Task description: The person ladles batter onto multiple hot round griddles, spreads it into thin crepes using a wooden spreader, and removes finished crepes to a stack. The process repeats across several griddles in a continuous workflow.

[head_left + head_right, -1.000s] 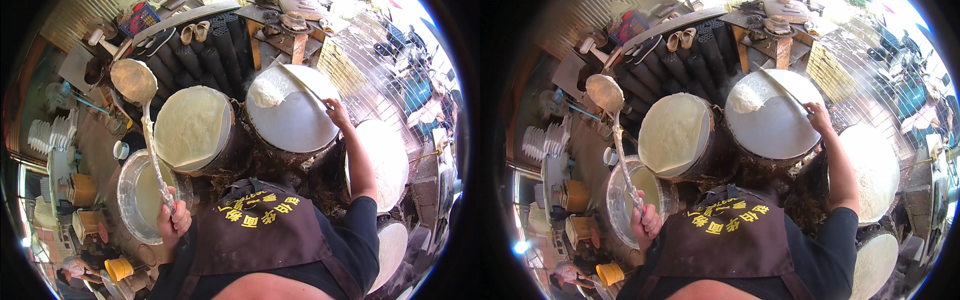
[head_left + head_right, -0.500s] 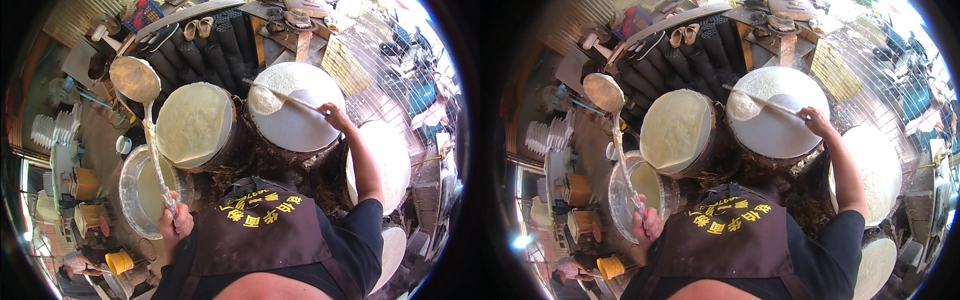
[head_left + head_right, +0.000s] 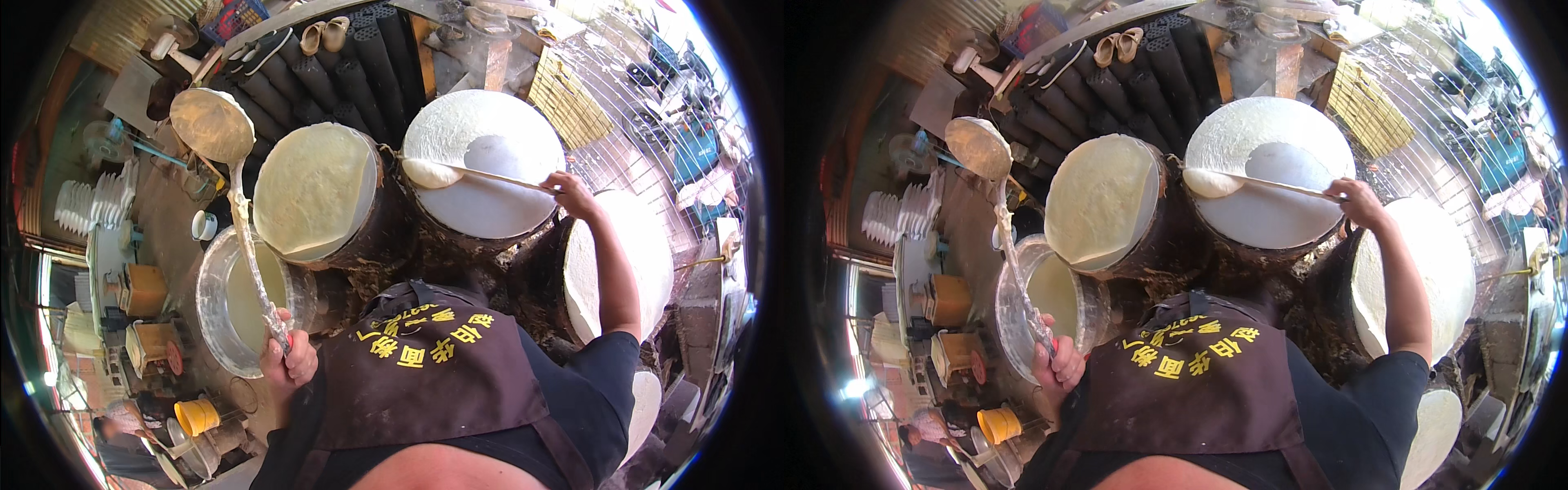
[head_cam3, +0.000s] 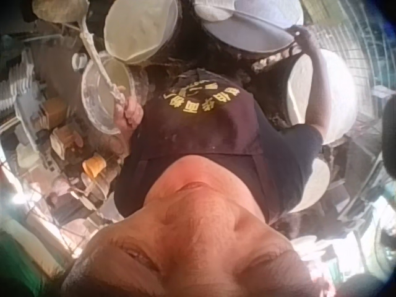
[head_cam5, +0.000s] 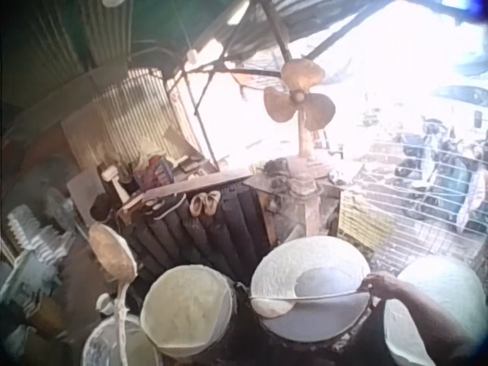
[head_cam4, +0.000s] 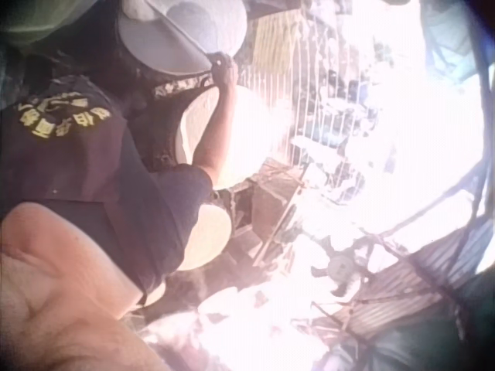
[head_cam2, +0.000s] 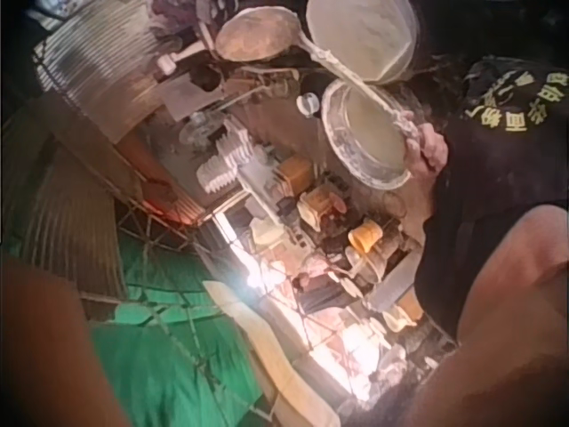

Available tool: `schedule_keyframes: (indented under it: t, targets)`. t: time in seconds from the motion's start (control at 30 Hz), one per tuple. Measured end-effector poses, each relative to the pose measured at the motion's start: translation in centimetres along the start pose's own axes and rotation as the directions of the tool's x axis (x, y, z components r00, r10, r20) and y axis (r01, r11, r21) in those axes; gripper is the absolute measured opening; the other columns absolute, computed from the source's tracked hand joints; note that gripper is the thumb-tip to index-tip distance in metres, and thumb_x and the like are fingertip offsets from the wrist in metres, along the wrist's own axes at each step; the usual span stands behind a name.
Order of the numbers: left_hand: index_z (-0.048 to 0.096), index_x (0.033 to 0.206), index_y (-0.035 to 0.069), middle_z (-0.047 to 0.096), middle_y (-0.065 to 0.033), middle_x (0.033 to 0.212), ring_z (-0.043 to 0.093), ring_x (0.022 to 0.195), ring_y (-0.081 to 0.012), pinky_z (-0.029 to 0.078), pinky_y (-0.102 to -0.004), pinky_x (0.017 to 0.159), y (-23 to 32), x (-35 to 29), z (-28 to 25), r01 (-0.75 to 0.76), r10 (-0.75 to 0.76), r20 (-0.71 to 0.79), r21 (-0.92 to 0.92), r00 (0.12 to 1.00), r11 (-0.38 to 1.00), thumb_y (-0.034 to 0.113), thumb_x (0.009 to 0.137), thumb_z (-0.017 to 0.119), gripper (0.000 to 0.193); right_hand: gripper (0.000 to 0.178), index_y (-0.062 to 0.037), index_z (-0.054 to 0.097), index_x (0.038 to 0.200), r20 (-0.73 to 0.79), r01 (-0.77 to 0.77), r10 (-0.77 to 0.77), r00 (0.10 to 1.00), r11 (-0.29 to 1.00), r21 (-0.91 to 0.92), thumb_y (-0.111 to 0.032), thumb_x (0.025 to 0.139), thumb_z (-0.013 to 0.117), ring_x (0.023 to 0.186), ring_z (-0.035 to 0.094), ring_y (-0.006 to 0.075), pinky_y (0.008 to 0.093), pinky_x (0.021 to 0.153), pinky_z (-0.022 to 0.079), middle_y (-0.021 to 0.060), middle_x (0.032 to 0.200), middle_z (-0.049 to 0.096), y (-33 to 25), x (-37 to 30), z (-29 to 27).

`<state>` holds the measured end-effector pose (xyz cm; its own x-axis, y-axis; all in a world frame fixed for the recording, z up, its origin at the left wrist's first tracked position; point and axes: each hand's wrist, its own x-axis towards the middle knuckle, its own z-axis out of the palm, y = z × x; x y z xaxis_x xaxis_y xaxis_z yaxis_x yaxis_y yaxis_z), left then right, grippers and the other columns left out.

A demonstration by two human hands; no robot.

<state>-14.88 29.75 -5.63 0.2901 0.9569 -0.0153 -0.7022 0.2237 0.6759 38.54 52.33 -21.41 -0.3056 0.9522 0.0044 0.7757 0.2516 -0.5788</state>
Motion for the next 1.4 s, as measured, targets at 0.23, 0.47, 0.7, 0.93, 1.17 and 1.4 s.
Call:
schedule_keyframes:
  t: [0.23,0.47,0.7,0.93,1.17,1.4]
  targets:
    - [0.032,0.138,0.015,0.037,0.0003,0.061,0.030,0.040,-0.0064,0.028,-0.0205,0.032,-1.2,0.1,1.7,0.039,-0.039,-0.023,-0.001,0.999,0.999,0.033,0.098,0.049,0.047,0.031,-0.0078,0.068,0.102,-0.125,-0.055,0.051,0.991,0.998,-0.032,0.007,0.076,0.059,0.093,0.062,0.0290,0.0386,0.082,0.050,0.0122,0.096,0.064,-0.3,0.8,0.5]
    - [0.032,0.138,0.015,0.037,0.0004,0.061,0.030,0.040,-0.0060,0.029,-0.0199,0.032,-1.1,1.4,0.7,0.157,-0.152,0.083,-0.060,0.985,0.986,0.034,0.098,0.049,0.047,0.031,-0.0067,0.069,0.100,-0.108,-0.121,0.115,0.987,0.991,-0.051,0.009,0.077,0.055,0.088,0.060,0.0282,0.0404,0.078,0.050,0.0126,0.094,0.062,-2.5,-9.2,-0.6]
    - [0.030,0.139,0.013,0.036,0.0006,0.060,0.028,0.039,-0.0057,0.028,-0.0193,0.031,1.4,1.3,-2.7,0.201,-0.189,0.145,-0.078,0.971,0.976,0.032,0.099,0.049,0.049,0.035,-0.0059,0.058,0.114,-0.190,-0.375,0.535,0.823,0.763,0.526,0.005,0.081,0.055,0.076,0.058,0.0171,0.0298,0.068,0.049,0.0066,0.088,0.060,-9.8,-17.8,4.2]
    - [0.028,0.144,0.012,0.035,0.0003,0.062,0.029,0.041,-0.0054,0.028,-0.0183,0.031,6.0,1.4,-5.6,0.266,-0.256,0.095,-0.111,0.962,0.958,0.030,0.099,0.049,0.053,0.048,-0.0178,0.043,0.138,-0.101,-0.243,0.514,0.852,0.558,0.794,-0.009,0.092,0.053,0.057,0.054,0.0135,0.0309,0.050,0.046,0.0060,0.074,0.059,-24.3,-4.5,22.7]
    - [0.025,0.147,0.013,0.036,-0.0002,0.064,0.030,0.044,-0.0058,0.029,-0.0176,0.033,9.9,1.8,-9.7,0.380,-0.367,0.116,-0.121,0.923,0.917,0.028,0.099,0.049,0.055,0.046,-0.0195,0.043,0.139,-0.221,-0.400,0.645,0.732,0.669,0.627,-0.015,0.093,0.051,0.065,0.064,0.0265,0.0405,0.062,0.051,0.0172,0.076,0.063,-25.3,-6.8,24.5]
    - [0.014,0.149,0.013,0.036,-0.0007,0.069,0.033,0.047,-0.0054,0.030,-0.0170,0.033,10.8,3.2,-12.1,0.550,-0.514,0.210,-0.192,0.832,0.813,0.025,0.101,0.045,0.059,0.046,-0.0151,0.050,0.135,-0.307,-0.475,0.702,0.643,0.679,0.560,-0.011,0.089,0.051,0.055,0.060,0.0182,0.0341,0.058,0.050,0.0110,0.065,0.062,-25.0,-14.7,20.9]
